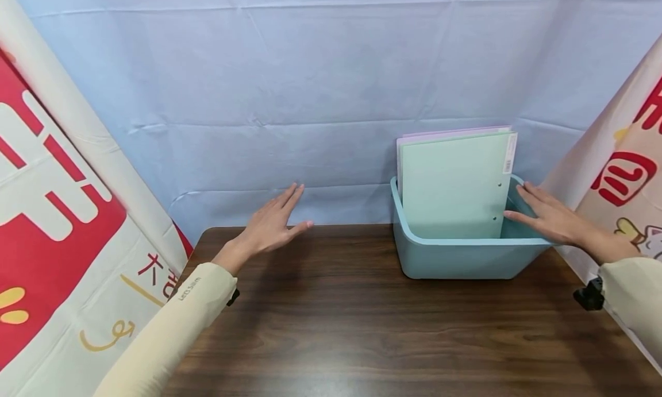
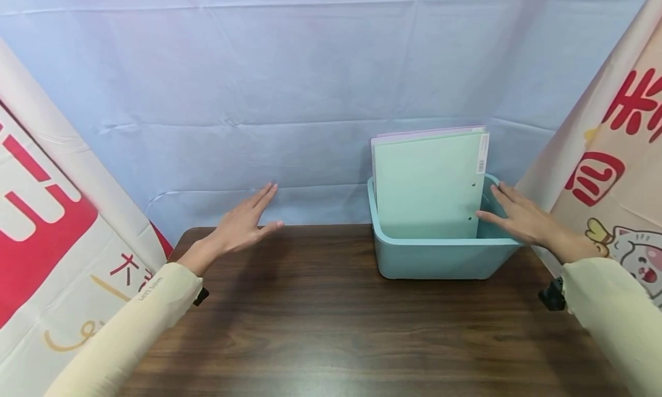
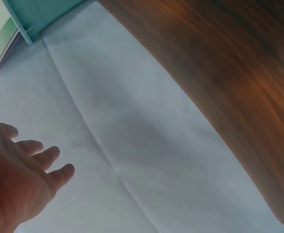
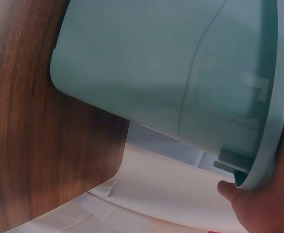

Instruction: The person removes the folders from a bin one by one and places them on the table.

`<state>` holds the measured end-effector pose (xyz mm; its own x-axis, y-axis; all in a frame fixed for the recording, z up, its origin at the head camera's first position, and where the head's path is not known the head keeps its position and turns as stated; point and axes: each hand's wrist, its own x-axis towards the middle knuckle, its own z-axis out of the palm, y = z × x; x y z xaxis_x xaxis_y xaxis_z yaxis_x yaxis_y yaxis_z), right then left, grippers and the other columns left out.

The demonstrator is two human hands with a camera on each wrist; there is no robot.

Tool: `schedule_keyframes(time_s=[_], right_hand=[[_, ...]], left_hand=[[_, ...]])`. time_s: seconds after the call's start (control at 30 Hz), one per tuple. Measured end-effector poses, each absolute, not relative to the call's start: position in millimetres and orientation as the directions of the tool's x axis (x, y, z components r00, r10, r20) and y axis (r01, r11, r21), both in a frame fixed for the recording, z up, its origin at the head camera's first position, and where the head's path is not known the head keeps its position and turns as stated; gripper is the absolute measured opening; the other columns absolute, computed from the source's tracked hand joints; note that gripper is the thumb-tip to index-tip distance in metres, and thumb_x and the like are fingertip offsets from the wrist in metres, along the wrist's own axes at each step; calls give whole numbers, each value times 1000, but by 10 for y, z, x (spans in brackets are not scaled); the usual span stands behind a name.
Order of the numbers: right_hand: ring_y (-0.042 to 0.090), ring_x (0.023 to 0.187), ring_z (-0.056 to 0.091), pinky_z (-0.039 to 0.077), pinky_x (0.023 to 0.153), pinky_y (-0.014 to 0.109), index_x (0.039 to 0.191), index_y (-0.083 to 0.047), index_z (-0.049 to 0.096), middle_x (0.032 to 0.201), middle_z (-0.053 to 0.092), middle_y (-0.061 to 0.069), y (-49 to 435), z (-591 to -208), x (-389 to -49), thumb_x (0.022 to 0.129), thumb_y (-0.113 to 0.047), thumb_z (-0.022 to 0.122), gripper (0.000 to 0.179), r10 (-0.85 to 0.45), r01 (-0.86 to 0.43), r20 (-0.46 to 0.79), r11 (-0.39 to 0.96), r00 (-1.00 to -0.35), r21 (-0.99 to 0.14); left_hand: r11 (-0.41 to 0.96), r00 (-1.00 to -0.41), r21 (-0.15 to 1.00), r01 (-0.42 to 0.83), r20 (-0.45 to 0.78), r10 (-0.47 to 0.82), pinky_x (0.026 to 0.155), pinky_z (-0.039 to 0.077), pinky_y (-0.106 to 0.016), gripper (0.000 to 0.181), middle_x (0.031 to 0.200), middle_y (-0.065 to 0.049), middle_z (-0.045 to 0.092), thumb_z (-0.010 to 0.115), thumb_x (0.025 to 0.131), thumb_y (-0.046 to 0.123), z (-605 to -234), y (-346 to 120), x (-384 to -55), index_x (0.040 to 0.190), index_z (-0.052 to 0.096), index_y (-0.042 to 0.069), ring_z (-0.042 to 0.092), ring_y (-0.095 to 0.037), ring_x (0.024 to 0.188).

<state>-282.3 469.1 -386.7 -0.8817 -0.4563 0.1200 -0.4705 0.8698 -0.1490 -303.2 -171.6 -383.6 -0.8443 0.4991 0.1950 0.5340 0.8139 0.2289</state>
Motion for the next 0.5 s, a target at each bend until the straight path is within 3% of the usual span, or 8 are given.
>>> schedule_keyframes(time_s=[0.13,0.3,0.5], right_hand=[[56,158,-5,-2,124,74,163,7,19,165,7,45,4705,-3849,-2838,114,-35,44,69,-395,-396,53,890,-917,-225],[57,156,-8,1,119,80,163,11,2,168,-6,41,4695,-3810,-2871,113,-45,40,85,-266,-245,-27,920,-964,-307],[59,156,-8,5,116,84,164,10,0,169,-9,38,4673,-3788,-2902,111,-51,40,90,-221,-194,-54,930,-974,-313]], left_hand=[[801,-835,239,549,201,513,129,21,-56,95,179,-9,10,41,102,76,-3828,-1643,-3040,173,3,23,20,-33,162],[786,-826,253,564,199,528,129,21,-57,94,179,-8,8,42,103,75,-3839,-1559,-3056,172,2,26,19,-32,162],[769,-818,279,575,212,535,125,28,-63,94,179,-5,8,46,102,74,-3862,-1475,-3071,172,3,28,22,-35,161]])
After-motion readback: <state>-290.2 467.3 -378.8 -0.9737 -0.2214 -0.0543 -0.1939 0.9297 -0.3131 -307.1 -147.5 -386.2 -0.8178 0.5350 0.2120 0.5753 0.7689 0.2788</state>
